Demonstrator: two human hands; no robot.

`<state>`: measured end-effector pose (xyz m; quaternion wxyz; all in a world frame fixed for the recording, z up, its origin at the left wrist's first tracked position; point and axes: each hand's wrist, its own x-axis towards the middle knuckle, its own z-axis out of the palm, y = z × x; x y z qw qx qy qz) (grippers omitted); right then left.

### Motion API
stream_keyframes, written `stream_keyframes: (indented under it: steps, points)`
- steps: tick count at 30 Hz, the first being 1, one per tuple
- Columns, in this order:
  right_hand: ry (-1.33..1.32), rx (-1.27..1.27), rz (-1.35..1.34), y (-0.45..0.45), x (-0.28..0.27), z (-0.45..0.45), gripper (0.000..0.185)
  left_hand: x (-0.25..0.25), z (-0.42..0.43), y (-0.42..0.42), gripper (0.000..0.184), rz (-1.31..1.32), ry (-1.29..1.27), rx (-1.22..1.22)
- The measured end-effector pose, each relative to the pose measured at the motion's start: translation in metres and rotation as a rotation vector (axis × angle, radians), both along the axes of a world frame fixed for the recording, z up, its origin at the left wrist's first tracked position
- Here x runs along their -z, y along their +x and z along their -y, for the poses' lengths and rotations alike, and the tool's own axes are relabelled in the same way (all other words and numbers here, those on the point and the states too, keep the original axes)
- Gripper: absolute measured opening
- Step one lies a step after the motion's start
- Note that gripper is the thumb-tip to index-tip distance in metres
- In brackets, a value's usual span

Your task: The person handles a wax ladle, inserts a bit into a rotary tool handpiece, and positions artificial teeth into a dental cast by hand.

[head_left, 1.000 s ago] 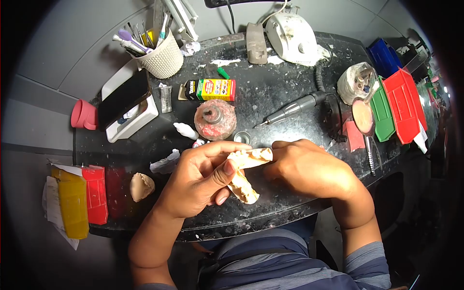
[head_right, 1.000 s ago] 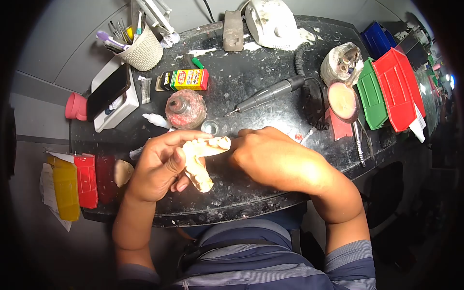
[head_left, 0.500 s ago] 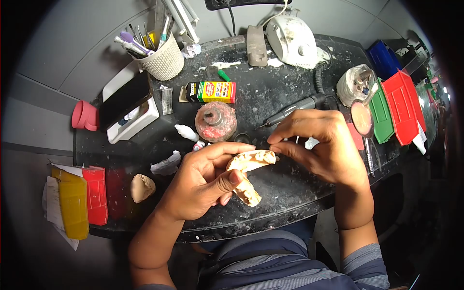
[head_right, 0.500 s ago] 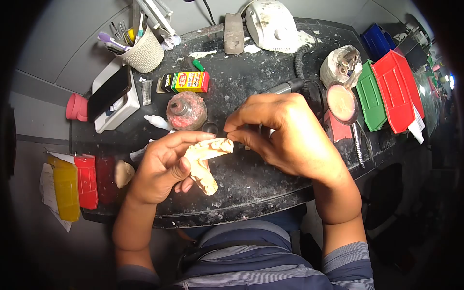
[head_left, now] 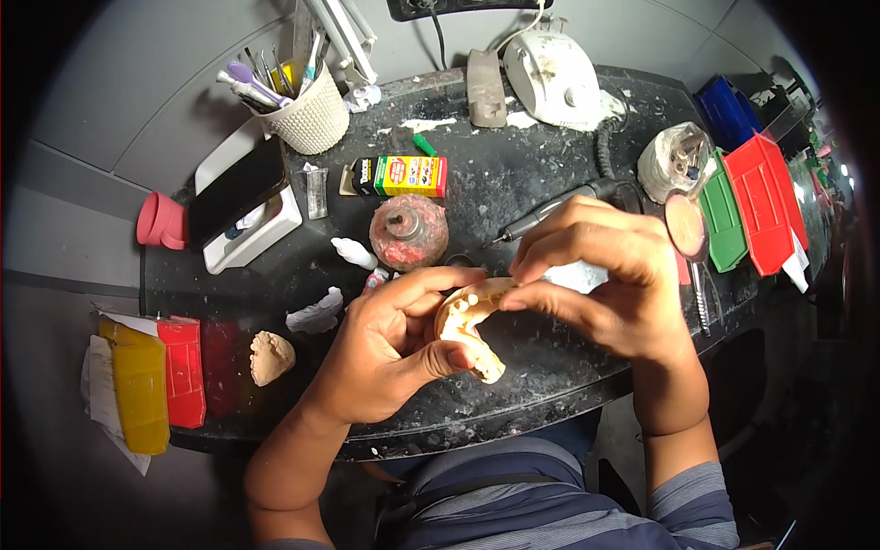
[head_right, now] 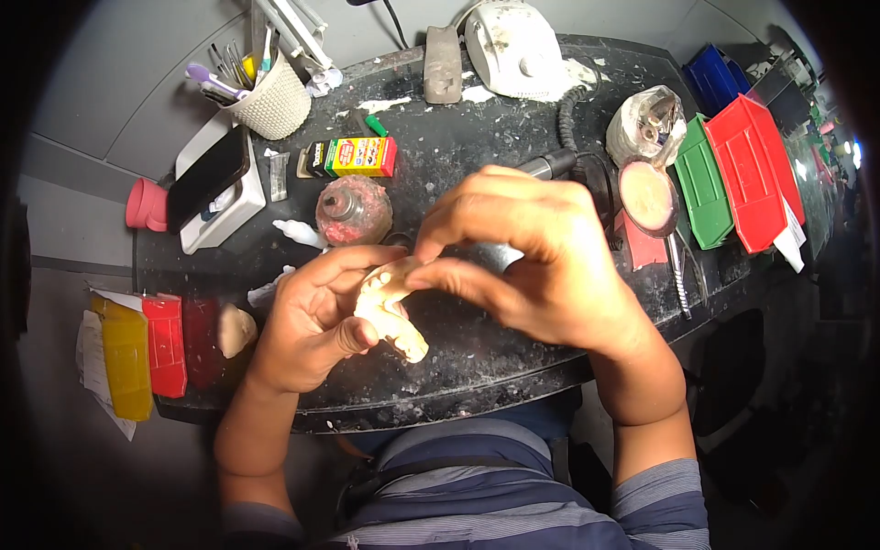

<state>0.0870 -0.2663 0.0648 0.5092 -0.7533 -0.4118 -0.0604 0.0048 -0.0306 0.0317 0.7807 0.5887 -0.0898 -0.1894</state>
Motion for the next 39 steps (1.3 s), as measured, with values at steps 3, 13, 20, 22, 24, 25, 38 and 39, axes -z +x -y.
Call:
stream_keyframes:
  steps: [3, 13, 20, 22, 24, 25, 38, 39]
  points:
    - [0.006, -0.055, 0.078, -0.005, 0.006, -0.006, 0.019, 0.007, 0.004, -0.002, 0.066, 0.051, -0.044, -0.018]
    - [-0.006, -0.076, 0.151, -0.01, 0.015, -0.009, 0.024, 0.009, 0.004, -0.005, 0.07, 0.075, -0.017, -0.037]
    - [0.017, -0.056, 0.224, -0.012, 0.019, -0.012, 0.023, 0.006, 0.004, -0.006, 0.073, 0.069, -0.015, -0.045]
    - [0.02, -0.043, 0.233, -0.012, 0.019, -0.011, 0.023, 0.007, 0.003, -0.006, 0.073, 0.077, -0.014, -0.043]
    - [-0.026, -0.042, 0.23, -0.013, 0.017, -0.01, 0.023, 0.008, 0.003, -0.006, 0.074, 0.085, -0.013, -0.041]
    - [-0.024, -0.04, 0.23, -0.013, 0.016, -0.009, 0.023, 0.008, 0.003, -0.006, 0.074, 0.088, -0.019, -0.052]
    - [-0.022, -0.08, 0.192, -0.014, 0.01, -0.008, 0.024, 0.004, 0.0, -0.005, 0.071, 0.063, -0.046, -0.048]
    - [-0.015, -0.084, 0.165, -0.014, 0.009, -0.008, 0.022, 0.005, 0.0, -0.005, 0.071, 0.063, -0.046, -0.048]
